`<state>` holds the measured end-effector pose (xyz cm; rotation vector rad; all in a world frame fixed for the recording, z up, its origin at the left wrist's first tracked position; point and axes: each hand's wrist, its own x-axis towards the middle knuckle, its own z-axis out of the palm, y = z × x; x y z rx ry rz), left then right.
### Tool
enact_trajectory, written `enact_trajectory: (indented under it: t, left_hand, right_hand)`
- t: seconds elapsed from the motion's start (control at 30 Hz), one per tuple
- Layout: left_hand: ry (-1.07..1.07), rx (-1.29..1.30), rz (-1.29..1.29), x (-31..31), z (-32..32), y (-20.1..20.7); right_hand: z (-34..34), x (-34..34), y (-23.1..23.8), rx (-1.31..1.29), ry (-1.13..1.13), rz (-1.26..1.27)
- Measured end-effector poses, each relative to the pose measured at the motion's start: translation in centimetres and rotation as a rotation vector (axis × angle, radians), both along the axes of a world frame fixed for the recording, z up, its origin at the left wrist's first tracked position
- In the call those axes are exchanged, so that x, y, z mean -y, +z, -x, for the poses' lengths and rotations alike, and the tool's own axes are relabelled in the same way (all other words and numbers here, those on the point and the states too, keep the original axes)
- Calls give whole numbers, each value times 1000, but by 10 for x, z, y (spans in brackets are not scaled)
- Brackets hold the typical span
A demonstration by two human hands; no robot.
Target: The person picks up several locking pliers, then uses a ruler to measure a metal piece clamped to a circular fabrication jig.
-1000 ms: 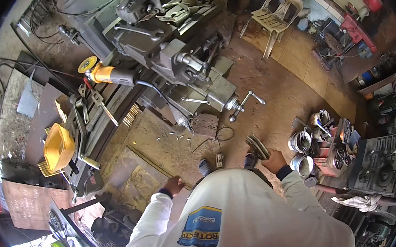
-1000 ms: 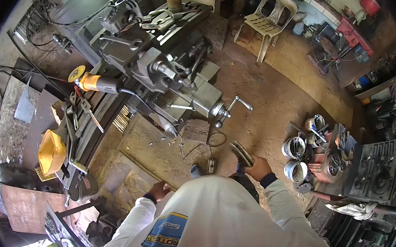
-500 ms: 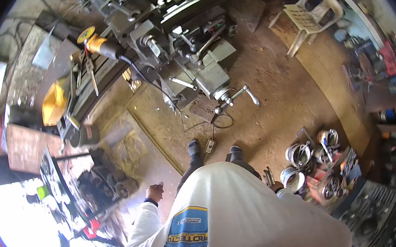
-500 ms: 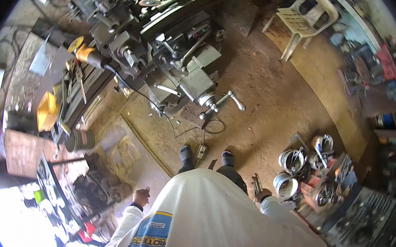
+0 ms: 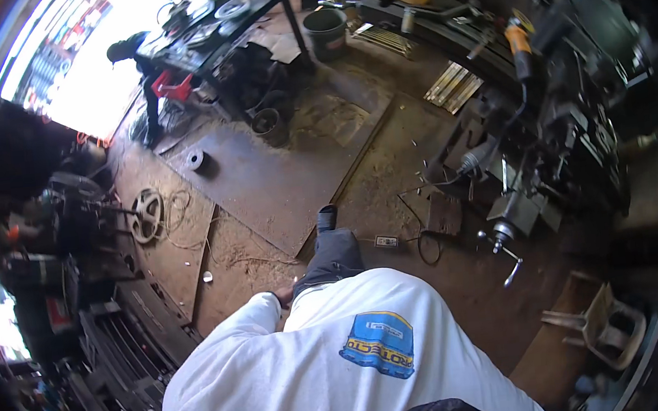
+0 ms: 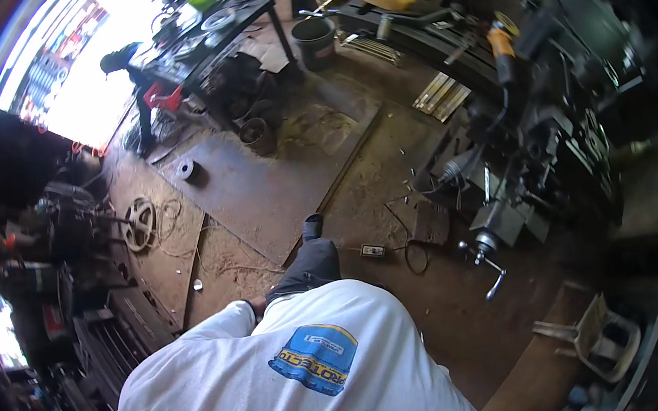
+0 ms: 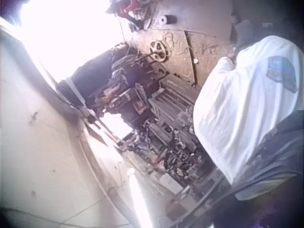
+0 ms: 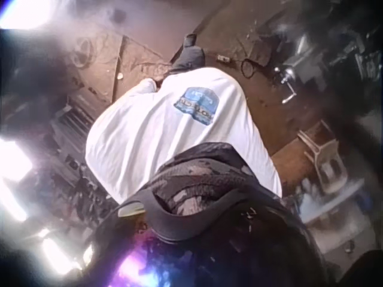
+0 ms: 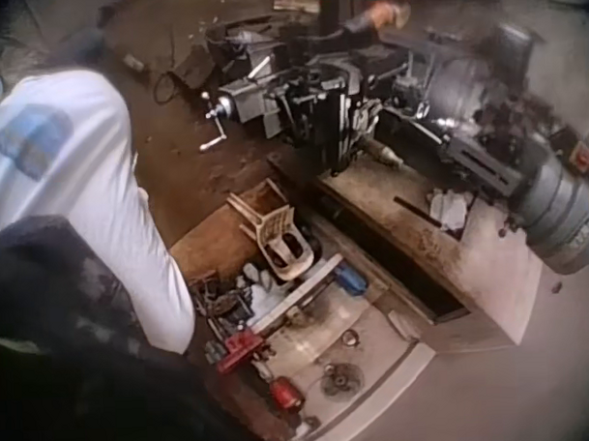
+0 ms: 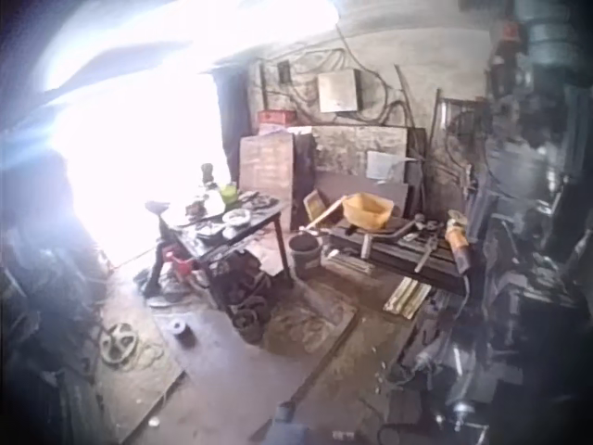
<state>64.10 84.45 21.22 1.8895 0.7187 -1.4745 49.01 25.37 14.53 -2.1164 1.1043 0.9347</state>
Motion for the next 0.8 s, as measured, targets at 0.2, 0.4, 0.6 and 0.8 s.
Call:
enact_trajectory:
  t: [0.2,0.4,0.6,0.8]
  left_hand:
    - [683,121,366,14,50,-50]
    - [1253,328,792,-42,45,-106]
    - [1436,96,583,-95,-83,-8]
    - [1129,-199,758,-210,-145,19]
  right_hand:
    - [-82,1,14,24,147,42]
    - [-164,-72,17,-21,296,30]
    - [-242,-145,31,-90,364,104]
    - [-336,-221,49,-75,477,148]
